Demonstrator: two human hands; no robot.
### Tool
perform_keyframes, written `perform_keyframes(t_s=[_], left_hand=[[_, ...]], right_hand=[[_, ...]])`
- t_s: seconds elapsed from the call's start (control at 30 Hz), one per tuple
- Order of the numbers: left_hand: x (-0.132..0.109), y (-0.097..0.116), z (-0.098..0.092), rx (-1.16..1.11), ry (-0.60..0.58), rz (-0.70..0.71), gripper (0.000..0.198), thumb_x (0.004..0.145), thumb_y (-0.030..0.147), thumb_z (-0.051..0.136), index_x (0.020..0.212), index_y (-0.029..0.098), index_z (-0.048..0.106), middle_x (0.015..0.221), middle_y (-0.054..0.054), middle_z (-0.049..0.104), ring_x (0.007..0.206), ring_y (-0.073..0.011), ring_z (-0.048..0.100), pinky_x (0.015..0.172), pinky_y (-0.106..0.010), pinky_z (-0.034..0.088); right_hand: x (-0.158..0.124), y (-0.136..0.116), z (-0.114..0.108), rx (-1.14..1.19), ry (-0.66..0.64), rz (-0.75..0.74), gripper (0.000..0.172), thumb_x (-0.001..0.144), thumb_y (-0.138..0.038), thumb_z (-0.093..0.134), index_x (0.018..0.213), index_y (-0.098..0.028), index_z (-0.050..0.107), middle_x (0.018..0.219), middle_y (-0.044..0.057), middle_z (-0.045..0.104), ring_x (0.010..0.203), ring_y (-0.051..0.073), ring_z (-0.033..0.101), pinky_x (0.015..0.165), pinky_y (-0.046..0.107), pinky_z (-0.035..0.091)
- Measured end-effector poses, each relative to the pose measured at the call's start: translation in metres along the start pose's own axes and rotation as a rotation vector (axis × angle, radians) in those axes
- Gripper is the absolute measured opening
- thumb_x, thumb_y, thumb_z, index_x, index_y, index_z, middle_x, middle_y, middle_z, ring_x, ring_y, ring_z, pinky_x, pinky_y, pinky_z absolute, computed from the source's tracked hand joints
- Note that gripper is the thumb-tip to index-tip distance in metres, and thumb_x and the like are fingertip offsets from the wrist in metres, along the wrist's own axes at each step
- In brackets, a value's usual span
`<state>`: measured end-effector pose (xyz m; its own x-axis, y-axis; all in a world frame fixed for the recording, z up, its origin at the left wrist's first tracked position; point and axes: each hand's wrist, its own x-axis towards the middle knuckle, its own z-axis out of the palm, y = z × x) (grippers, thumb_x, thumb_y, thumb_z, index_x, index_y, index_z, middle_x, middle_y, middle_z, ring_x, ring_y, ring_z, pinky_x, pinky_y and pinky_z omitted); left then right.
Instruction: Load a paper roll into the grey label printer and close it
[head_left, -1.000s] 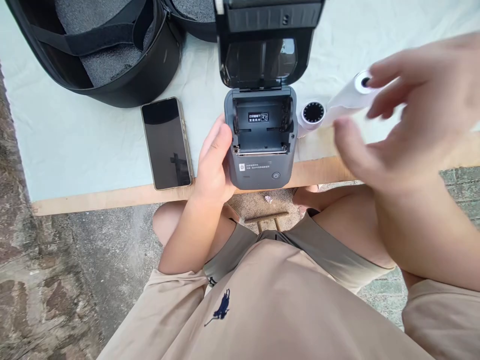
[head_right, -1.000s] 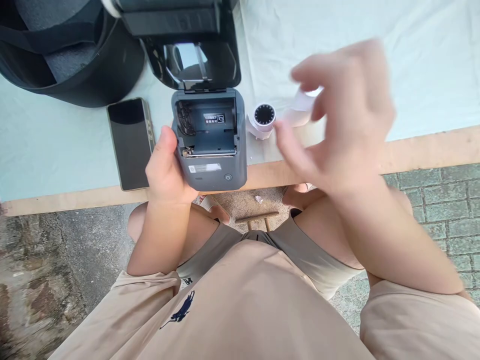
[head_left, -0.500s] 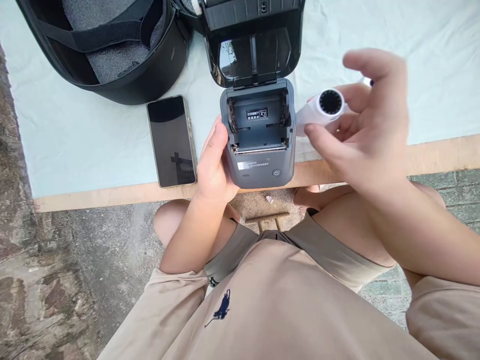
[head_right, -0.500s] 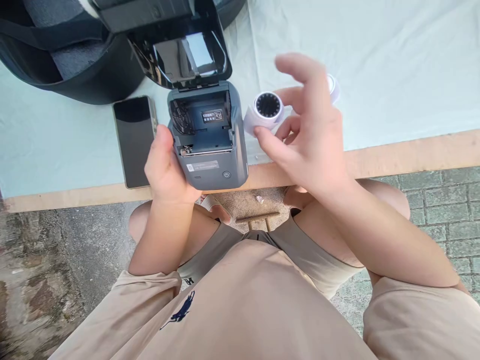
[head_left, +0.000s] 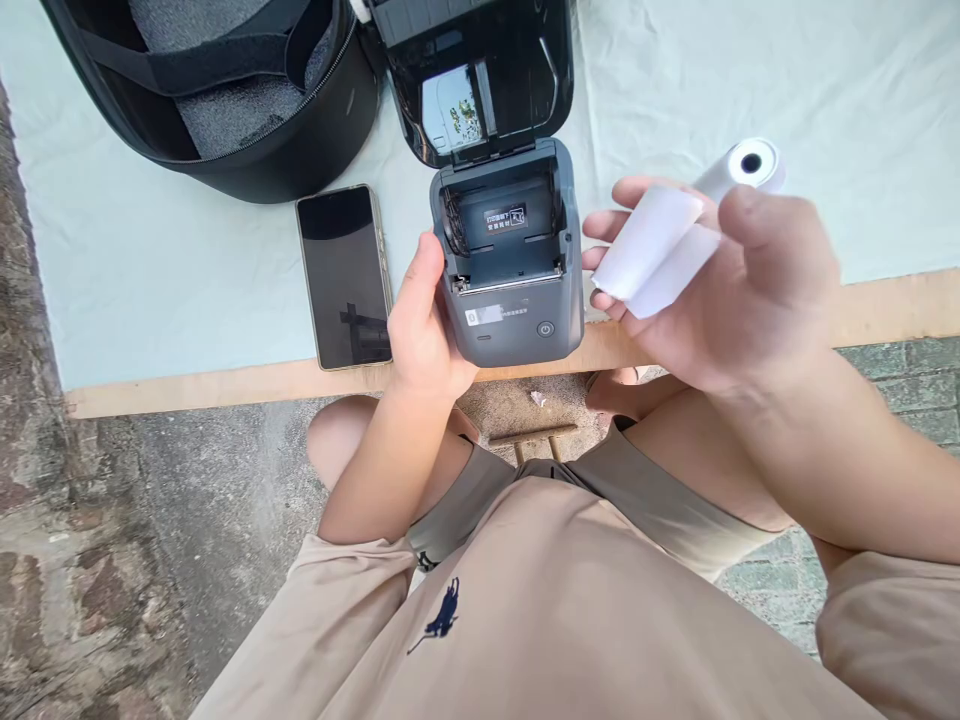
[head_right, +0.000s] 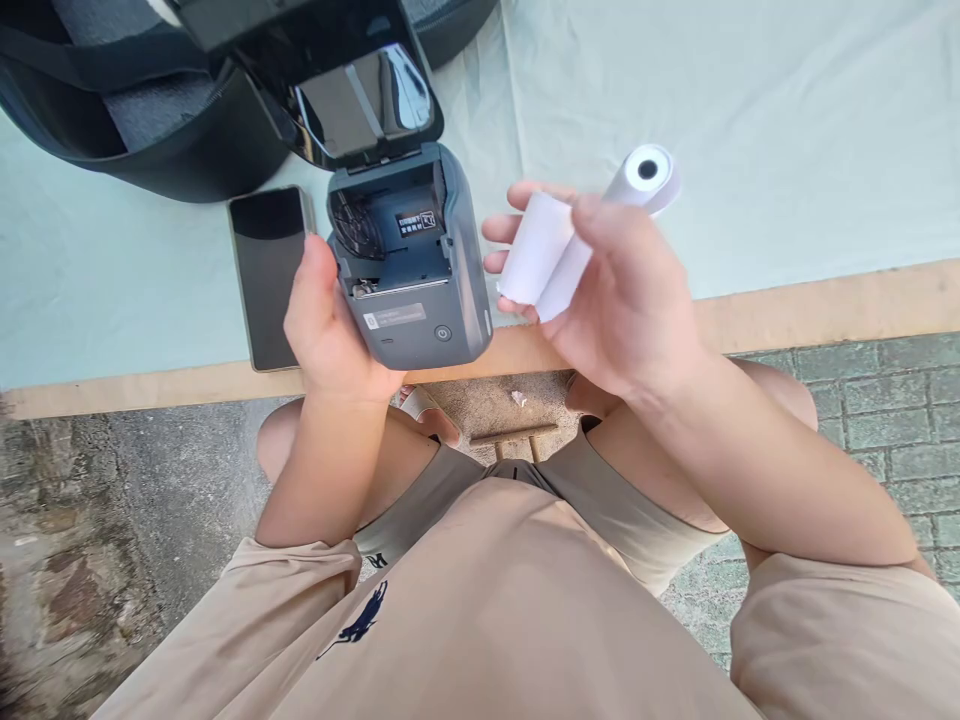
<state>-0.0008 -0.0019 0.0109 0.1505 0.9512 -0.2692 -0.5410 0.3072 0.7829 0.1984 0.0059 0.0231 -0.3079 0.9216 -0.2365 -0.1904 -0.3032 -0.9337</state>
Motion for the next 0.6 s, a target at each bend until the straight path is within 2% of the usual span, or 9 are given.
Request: perform_keyframes(t_s=[0.1,0.17,0.23,0.3,0.33,0.4,0.43,0.5,0.6], left_hand=[[0.001,-0.002,-0.001,0.005,-0.017,0.029,0.039,0.094,0.054,0.040,0.110,0.032,0.068,0.124,0.001,0.072,0.155,-0.0269,0.024,0.122,-0.048,0.037],[0.001,-0.004,-0.002,-0.023,-0.064,0.050,0.034,0.093,0.051,0.044,0.112,0.032,0.065,0.123,-0.001,0.072,0.152,-0.0274,0.030,0.120,-0.047,0.040],[0.002,-0.006,-0.003,-0.049,-0.122,0.064,0.027,0.091,0.047,0.053,0.111,0.032,0.063,0.119,-0.002,0.072,0.149,-0.0277,0.038,0.117,-0.046,0.044],[0.002,-0.007,-0.004,-0.039,-0.158,0.053,0.024,0.088,0.040,0.061,0.109,0.031,0.061,0.113,-0.001,0.072,0.144,-0.0273,0.045,0.113,-0.045,0.048],[0.002,-0.007,-0.004,-0.024,-0.169,0.044,0.024,0.087,0.037,0.063,0.110,0.030,0.060,0.109,0.000,0.073,0.142,-0.0271,0.048,0.112,-0.044,0.049],[0.003,-0.007,-0.004,0.000,-0.185,0.029,0.026,0.089,0.035,0.063,0.113,0.028,0.059,0.105,-0.001,0.072,0.139,-0.0267,0.051,0.111,-0.043,0.050],[0.004,-0.007,-0.003,0.011,-0.191,0.032,0.026,0.090,0.036,0.061,0.114,0.026,0.059,0.104,-0.001,0.072,0.138,-0.0266,0.052,0.110,-0.043,0.051],[0.005,-0.008,-0.002,0.032,-0.188,0.061,0.024,0.092,0.038,0.060,0.111,0.024,0.060,0.103,-0.002,0.071,0.138,-0.0261,0.052,0.111,-0.044,0.050],[0.007,-0.010,-0.001,0.072,-0.176,0.109,0.025,0.089,0.039,0.064,0.109,0.024,0.061,0.107,-0.002,0.070,0.139,-0.0272,0.049,0.114,-0.045,0.048]], right_hand=[[-0.003,0.003,0.001,-0.138,0.088,-0.157,0.035,0.081,-0.036,0.069,0.115,-0.033,0.059,0.104,0.000,0.065,0.096,0.018,0.069,0.074,0.032,0.061],[-0.006,0.003,0.001,-0.290,0.115,-0.297,0.040,0.086,-0.027,0.066,0.124,-0.034,0.058,0.104,-0.001,0.065,0.092,0.015,0.069,0.083,0.033,0.061],[-0.009,0.000,0.000,-0.512,0.124,-0.450,0.048,0.088,-0.025,0.064,0.134,-0.036,0.054,0.120,-0.001,0.063,0.097,0.015,0.069,0.093,0.035,0.059],[-0.012,-0.005,0.000,-0.707,0.154,-0.611,0.056,0.087,-0.025,0.066,0.139,-0.040,0.050,0.138,-0.004,0.055,0.108,0.017,0.066,0.099,0.038,0.056],[-0.012,-0.007,0.000,-0.770,0.163,-0.683,0.059,0.086,-0.026,0.068,0.139,-0.042,0.049,0.141,-0.005,0.052,0.111,0.017,0.065,0.099,0.037,0.057],[-0.011,-0.010,0.003,-0.791,0.155,-0.798,0.064,0.080,-0.029,0.075,0.138,-0.043,0.049,0.134,-0.006,0.053,0.107,0.016,0.064,0.088,0.033,0.060],[-0.010,-0.011,0.005,-0.777,0.150,-0.821,0.064,0.077,-0.029,0.077,0.134,-0.041,0.051,0.126,-0.004,0.056,0.103,0.016,0.065,0.081,0.032,0.060],[-0.007,-0.013,0.013,-0.790,0.144,-0.822,0.051,0.076,-0.030,0.079,0.120,-0.034,0.054,0.112,-0.002,0.060,0.095,0.017,0.066,0.072,0.033,0.058],[-0.004,-0.019,0.026,-0.937,0.206,-0.808,0.025,0.083,-0.025,0.068,0.095,-0.029,0.045,0.100,-0.002,0.064,0.090,0.018,0.067,0.069,0.036,0.053]])
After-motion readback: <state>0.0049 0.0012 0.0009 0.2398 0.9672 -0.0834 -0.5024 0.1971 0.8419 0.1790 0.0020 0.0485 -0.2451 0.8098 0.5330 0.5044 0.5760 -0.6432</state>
